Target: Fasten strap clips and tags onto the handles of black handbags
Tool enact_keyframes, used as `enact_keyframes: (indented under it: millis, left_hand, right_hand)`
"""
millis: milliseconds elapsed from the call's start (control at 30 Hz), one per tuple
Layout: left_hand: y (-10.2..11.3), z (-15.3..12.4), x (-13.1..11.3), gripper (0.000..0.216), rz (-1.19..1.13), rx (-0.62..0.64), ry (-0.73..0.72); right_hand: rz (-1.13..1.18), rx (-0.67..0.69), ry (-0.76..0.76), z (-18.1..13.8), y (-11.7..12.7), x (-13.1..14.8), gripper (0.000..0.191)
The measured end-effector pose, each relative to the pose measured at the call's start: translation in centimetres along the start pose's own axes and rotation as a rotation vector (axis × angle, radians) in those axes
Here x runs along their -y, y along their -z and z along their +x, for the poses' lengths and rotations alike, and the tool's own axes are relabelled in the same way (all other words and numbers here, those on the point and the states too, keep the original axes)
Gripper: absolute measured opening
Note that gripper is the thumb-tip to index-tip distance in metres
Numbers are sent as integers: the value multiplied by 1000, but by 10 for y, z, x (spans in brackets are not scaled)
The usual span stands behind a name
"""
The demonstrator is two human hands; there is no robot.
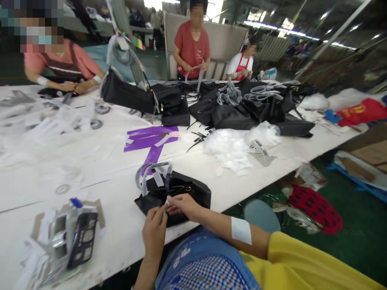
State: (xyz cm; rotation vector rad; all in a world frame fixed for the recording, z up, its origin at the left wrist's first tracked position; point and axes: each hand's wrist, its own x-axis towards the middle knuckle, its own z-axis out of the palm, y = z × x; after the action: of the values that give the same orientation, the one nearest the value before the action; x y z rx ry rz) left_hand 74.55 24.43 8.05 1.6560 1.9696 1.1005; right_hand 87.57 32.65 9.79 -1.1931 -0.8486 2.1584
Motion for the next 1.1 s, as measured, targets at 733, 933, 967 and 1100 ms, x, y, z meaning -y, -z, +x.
enact_keyframes:
  millis: [733, 933, 967, 1100]
  left_hand:
    - [-12, 0, -22, 33, -645, 149, 614]
    - [-15, -3, -30, 42, -526, 127, 625]
    - [-15, -3, -30, 45, -526, 121, 636]
    - [-20, -4, -26, 54, -545, 156, 783]
  right_hand:
    - [-792, 7, 349, 4, 21, 0, 30]
    - [-913, -41, 327, 8, 20, 2, 17]
    - [-910, -31, 284, 9, 20, 4, 15]
    - [-872, 4, 206, 12, 27, 15, 12]
